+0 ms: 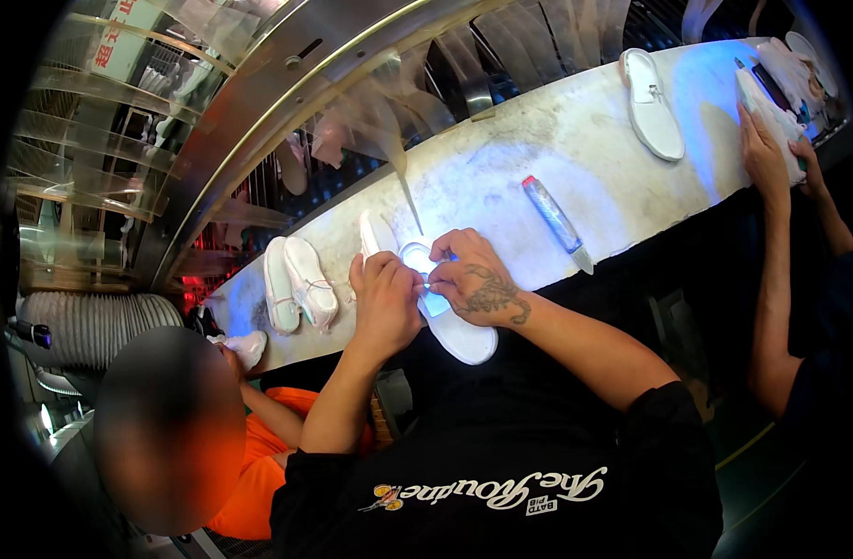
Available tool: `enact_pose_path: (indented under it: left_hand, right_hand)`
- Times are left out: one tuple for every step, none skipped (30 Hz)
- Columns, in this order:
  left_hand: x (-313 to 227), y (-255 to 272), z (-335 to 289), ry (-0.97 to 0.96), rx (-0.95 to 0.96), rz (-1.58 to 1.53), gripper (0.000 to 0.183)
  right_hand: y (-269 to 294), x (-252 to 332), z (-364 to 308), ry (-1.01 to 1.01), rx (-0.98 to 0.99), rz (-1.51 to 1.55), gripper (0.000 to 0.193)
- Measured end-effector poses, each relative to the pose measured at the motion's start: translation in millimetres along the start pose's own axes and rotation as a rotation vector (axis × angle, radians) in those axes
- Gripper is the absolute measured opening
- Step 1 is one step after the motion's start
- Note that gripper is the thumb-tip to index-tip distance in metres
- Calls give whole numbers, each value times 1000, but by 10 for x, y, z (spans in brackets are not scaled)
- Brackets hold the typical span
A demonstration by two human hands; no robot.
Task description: The person assembles a white sneaker by hand, starting with cleaning the sole and upper. They insert a white insole into the shoe, followed by a green foam insert. The person then wipes the exterior of the shoe with a cloth and uses a utility knife to trim excess material from the sole. The process is repeated for a second shoe.
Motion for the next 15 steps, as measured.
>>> enact_pose_path:
  left_hand:
    - [-3,-2,0,0,3,-2,17]
    - [-6,-4,5,-1,5,-5,17]
    - [-8,-7,3,-2,8,-7,17]
    - [-4,-12,6,-5,10,-5,17]
    - [7,-25,6,-8,12,-4,17]
    - [19,-31,5,-11,13,-2,17]
    - [23,-19,5,-12,6,2,17]
    - [26,-5,5,-13,-1,6,17]
    - [27,15,6,-15,-9,10,17]
    - [46,55,36,-25,-10,-72,17]
    - [95,120,64,-38,-11,-153,17]
    - [142,187,96,-51,-11,-234,17]
    - [224,244,100,31,-96,-260,18]
    - [306,303,96,115,-176,-287,19]
    - [385,357,112,192,-254,-320,20]
  right_hand:
    - [2,-10,-7,-2,-6,16,9]
    - [2,-21,-16,-5,-11,32,10]
    - [0,-27,-23,-8,-17,47,10]
    - [1,-29,-15,-20,-12,43,10]
    - [-1,-22,-10,-34,-7,39,11]
    - [-3,-16,-8,-47,-3,35,11]
    - [-4,-16,-2,-43,0,37,12]
    - [-11,-21,2,-38,2,39,14]
    - [-7,-16,1,-35,4,40,16]
    - [43,0,14,-50,7,71,23]
    - [110,31,6,-67,9,101,29]
    - [199,65,-3,-84,10,132,36]
    - [330,143,1,-57,84,118,44]
    - [531,268,-3,-33,157,106,53]
    - [711,368,-36,-14,228,85,61]
Point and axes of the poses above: each hand's wrist, its own z-axis towards the middle knuckle, its own y-axis out of the back of the hand, x = y × z, the point moved 2 cm from there along z, towards the middle knuckle, and after that the axes turned 11 degrees about y, right-handed, at the moved point
